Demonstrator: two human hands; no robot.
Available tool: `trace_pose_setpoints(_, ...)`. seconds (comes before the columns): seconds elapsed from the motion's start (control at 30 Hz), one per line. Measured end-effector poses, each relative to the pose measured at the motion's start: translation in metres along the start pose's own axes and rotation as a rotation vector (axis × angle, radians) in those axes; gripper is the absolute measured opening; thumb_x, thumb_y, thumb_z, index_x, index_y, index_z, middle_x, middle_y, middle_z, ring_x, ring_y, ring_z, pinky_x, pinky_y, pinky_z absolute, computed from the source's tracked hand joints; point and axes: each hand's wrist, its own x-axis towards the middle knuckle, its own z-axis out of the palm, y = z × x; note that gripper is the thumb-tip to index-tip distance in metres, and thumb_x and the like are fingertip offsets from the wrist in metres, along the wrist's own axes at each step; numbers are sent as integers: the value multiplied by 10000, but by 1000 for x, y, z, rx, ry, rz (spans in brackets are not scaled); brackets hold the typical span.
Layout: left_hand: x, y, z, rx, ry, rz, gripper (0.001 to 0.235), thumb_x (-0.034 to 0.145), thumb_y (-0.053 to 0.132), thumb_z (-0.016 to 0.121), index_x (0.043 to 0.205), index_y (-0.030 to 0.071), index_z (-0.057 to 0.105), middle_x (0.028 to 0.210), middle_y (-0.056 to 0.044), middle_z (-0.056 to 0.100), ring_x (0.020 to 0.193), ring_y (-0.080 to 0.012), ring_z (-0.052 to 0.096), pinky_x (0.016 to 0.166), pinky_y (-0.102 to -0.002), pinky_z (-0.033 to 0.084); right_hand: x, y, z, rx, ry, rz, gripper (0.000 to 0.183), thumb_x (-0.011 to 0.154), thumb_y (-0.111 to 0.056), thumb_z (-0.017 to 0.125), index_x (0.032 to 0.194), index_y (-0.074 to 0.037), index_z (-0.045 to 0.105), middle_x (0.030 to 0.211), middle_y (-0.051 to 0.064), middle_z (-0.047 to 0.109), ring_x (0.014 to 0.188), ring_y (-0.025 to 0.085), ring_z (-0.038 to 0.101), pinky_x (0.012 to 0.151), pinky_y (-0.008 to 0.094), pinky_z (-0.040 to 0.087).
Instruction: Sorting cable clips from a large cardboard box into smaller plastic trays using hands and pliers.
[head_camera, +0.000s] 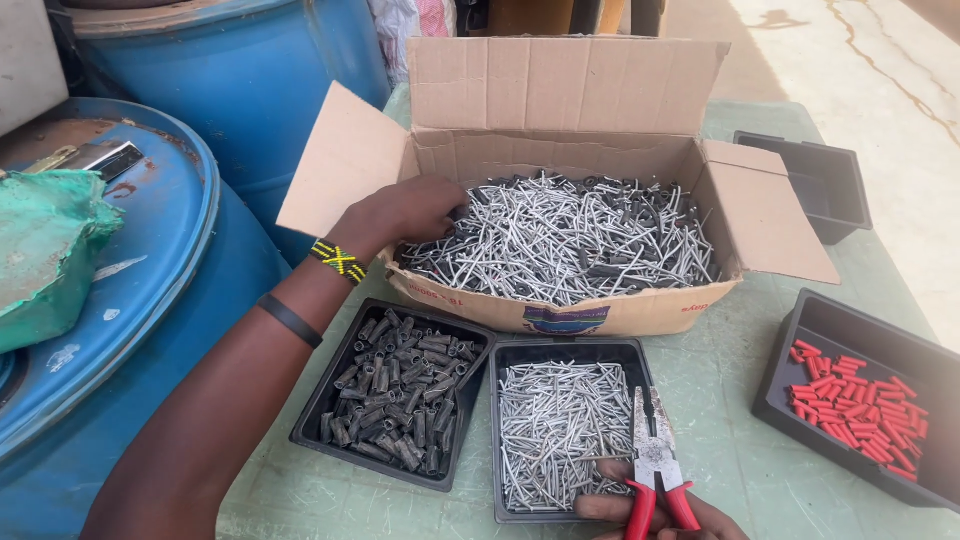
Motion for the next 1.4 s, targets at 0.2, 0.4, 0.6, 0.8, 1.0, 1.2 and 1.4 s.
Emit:
trace_pose_setpoints(0.2,-10,4,-6,-177,134,61,131,983,168,669,859,130,650,905,-55,695,871,-249,616,756,-421,452,6,2,-12,50,295,65,676,908,-345,421,1510,-54,516,1357,355,679,964,465,701,770,399,548)
trace_pose_setpoints(0.4,-34,30,-29,-462,251,68,162,1022,186,635,888,138,713,903,-16,783,855,-149,723,770,-351,512,0,2,19,-73,260,-23,709,871,-310,459,1508,1,500,1335,351,716,993,477,746,848,430,572)
trace_pose_setpoints(0.6,-51,45,-45,-675,448,44,231,1019,247,619,914,105,768,869,-21,825,830,-100,792,788,-294,585,7,6,-5,72,245,-2,709,896,-363,431,1506,-10,511,1338,382,683,816,323,694,610,229,519)
trace_pose_setpoints(0.8,-66,67,-54,-682,542,57,331,1064,281,511,924,99,749,862,-27,820,808,-132,791,799,-326,592,8,5,1,99,252,49,692,915,-371,413,1518,-40,491,1402,376,651,548,164,601,522,194,464)
trace_pose_setpoints(1.0,-97,127,-64,-539,541,99,362,1064,309,494,882,134,754,745,39,795,539,-107,666,593,-317,536,3,12,37,197,191,48,680,907,-285,423,1529,-14,461,1506,361,574,840,282,673,640,216,526)
trace_pose_setpoints(1.2,-134,204,-46,-340,624,381,319,1028,258,616,730,145,626,577,-10,617,548,-249,623,554,-440,473,-15,13,132,-177,-261,-315,589,1132,-189,640,1556,5,280,1605,252,395,1433,433,509,1186,503,400)
trace_pose_setpoints(1.4,-162,241,-22,-124,627,511,246,1010,302,729,843,146,638,675,-29,602,659,-241,576,573,-416,454,-27,9,174,18,116,-230,602,987,-116,660,1503,53,399,1511,285,573,1318,443,642,1030,467,605)
